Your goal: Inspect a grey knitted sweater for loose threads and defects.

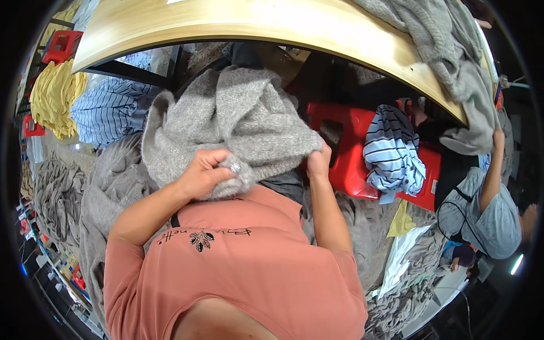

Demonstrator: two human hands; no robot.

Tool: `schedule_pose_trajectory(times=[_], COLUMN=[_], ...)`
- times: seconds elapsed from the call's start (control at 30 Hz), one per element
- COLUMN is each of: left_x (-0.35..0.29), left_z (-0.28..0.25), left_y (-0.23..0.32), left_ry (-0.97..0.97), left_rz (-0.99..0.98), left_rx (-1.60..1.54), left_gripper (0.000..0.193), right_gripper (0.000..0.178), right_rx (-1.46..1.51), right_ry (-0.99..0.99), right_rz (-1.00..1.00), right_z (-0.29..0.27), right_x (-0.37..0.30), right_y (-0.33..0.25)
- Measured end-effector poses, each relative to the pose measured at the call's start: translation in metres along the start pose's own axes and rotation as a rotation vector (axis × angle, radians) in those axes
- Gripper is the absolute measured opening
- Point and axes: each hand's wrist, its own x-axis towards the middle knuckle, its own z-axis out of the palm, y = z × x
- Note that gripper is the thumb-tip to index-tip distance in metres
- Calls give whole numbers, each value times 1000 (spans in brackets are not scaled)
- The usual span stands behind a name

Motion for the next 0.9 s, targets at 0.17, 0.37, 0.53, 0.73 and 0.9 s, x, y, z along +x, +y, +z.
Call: schedule_pose_trajectory(times=[0.17, 0.37, 0.53, 0.73, 0.9], left_x=[-8, -43, -90, -40, 12], left_z=[-19, -43, -84, 16, 43], left_y=[16, 63, 153, 111, 70], left_ry=[167, 239, -351, -288, 147], left_rz=[39, 297, 801, 623, 898], left_rx=[11, 177, -221, 386, 1030], left_gripper=[7, 13, 8, 14, 20], right_gripper=[32, 41, 33, 15, 10], right_rx=[758, 991, 802, 546, -39], right_ry=[-1, -133, 203, 307, -535], right_rz=[291, 285, -58, -238, -574], right_z=[2, 6, -7, 25, 55], right_x=[14, 40, 47, 29, -22], right_y=[-17, -80, -113, -156, -166])
